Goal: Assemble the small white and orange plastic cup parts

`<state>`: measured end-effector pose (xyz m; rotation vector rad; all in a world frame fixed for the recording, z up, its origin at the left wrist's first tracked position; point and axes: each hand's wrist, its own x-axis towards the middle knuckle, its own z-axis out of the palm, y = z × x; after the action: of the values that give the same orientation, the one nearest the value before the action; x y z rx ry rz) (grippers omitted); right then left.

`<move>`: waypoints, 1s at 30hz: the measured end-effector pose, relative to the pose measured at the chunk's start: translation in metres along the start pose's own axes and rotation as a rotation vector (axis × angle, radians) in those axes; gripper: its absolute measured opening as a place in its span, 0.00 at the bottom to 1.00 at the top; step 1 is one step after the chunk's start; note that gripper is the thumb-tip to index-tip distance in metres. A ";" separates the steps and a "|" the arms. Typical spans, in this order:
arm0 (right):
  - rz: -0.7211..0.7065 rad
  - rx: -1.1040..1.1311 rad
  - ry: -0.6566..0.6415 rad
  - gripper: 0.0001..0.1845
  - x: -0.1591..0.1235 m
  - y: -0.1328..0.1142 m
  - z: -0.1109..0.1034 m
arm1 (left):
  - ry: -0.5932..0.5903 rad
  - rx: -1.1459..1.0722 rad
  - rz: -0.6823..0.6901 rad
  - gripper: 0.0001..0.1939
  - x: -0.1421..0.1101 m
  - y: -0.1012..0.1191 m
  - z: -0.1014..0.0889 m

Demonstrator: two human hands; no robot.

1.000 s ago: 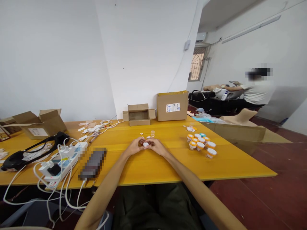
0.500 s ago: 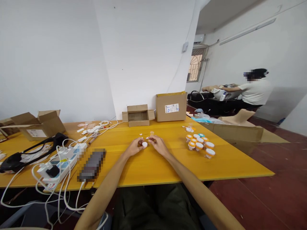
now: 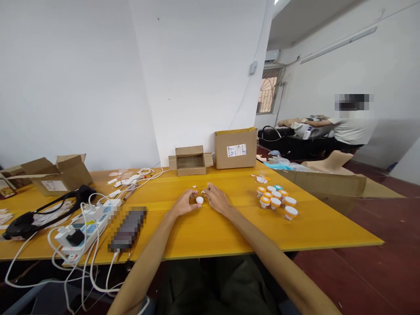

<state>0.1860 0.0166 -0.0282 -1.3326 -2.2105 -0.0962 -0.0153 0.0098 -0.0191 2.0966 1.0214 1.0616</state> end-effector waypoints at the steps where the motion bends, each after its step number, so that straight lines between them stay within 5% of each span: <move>1: -0.009 -0.010 -0.011 0.13 0.001 0.000 0.000 | 0.005 0.011 -0.001 0.23 0.000 0.000 -0.001; 20: 0.023 -0.013 -0.005 0.11 0.009 -0.001 0.008 | -0.027 0.277 -0.064 0.09 -0.001 0.007 0.007; 30: 0.026 0.167 0.228 0.17 0.000 -0.015 -0.007 | 0.005 0.204 -0.080 0.14 0.006 0.007 0.010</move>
<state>0.1758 0.0068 -0.0191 -1.1955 -1.9648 -0.0495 -0.0017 0.0092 -0.0166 2.1923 1.2512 0.9586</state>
